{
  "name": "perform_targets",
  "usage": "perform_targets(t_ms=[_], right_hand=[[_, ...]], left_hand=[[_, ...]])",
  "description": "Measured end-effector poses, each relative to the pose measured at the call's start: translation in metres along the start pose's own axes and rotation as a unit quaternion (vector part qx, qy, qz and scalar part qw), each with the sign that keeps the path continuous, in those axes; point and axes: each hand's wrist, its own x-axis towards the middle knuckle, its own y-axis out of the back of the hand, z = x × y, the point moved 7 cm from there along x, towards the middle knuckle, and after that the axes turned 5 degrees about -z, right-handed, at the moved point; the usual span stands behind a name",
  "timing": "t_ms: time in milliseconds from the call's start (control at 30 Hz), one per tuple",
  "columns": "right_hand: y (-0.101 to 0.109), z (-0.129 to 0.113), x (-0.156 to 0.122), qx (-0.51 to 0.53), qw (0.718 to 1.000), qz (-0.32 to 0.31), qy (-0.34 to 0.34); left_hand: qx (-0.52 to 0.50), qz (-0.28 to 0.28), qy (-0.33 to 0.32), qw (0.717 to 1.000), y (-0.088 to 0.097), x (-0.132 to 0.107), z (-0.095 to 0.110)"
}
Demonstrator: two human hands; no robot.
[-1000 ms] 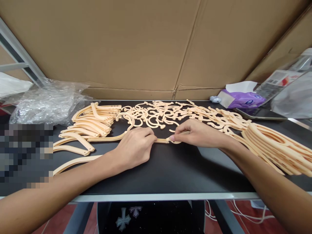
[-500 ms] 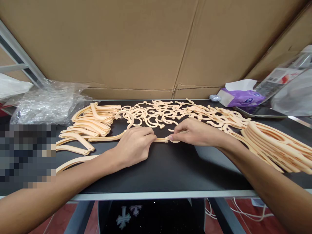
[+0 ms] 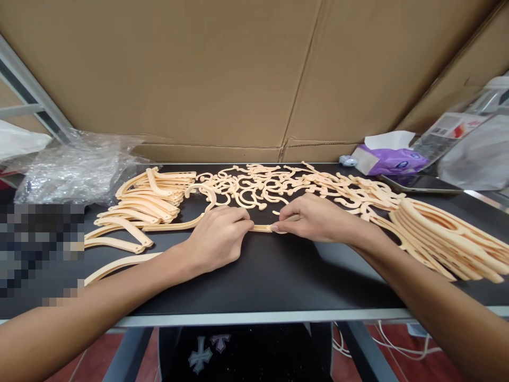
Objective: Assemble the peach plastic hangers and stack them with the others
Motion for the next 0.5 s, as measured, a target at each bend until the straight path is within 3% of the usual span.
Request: perform_targets(t_ms=[233, 500], right_hand=[[0.002, -0.004, -0.004, -0.042, 0.999, 0.031, -0.004], [0.003, -0.013, -0.009, -0.132, 0.989, 0.058, 0.019]], left_hand=[[-0.009, 0.012, 0.001, 1.0, 0.001, -0.001, 0.0], [-0.008, -0.01, 0.013, 1.0, -0.002, -0.003, -0.001]])
